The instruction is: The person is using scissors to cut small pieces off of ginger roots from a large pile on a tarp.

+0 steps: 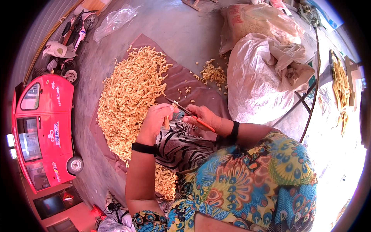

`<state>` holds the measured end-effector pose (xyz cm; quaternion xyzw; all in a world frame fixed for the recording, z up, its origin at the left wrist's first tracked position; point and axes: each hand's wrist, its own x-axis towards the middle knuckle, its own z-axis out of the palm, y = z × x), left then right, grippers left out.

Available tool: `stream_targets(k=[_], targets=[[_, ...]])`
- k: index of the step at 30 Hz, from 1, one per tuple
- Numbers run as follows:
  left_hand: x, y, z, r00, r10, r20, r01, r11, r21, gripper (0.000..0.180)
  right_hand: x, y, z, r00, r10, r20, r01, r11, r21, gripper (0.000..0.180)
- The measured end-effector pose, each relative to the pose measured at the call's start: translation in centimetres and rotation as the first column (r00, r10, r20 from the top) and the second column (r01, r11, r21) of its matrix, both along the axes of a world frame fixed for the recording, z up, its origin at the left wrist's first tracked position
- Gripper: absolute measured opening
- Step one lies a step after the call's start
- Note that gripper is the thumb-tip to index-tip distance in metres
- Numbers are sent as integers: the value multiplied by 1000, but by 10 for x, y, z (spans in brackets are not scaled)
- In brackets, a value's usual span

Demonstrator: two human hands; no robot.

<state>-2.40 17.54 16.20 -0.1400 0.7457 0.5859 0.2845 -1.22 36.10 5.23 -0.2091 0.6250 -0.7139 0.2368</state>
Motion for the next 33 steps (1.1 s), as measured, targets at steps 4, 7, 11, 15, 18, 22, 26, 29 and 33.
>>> stream_targets(k=[4,7,11,15,18,22,26,29,33], targets=[[-10,9,-3,997,51,54,-56,994,94,22,2,8,3,977,-138,160,167,970,-179,31],[-9,7,-9,985,170,23,-171,957,235,20,2,18,18,960,-112,256,153,977,-150,32],[-11,15,-11,913,407,-28,-362,840,404,15,-4,19,-3,953,-97,286,133,985,-108,39],[-9,15,-15,843,533,-71,-452,775,441,12,-3,15,0,972,-64,227,92,989,-112,44],[-8,16,-17,844,531,-76,-448,776,443,11,0,13,8,987,-53,153,76,986,-148,47],[-8,23,-17,870,491,-46,-429,799,421,13,-1,16,8,988,-29,151,46,993,-109,49],[-6,23,-21,908,415,-54,-372,860,348,13,0,19,13,990,-30,141,36,999,-37,49],[-10,26,-23,925,374,-62,-333,881,337,13,0,19,10,988,-56,143,63,997,-40,47],[-15,29,-26,936,347,-66,-311,898,311,13,-1,21,7,984,-159,78,155,986,58,42]])
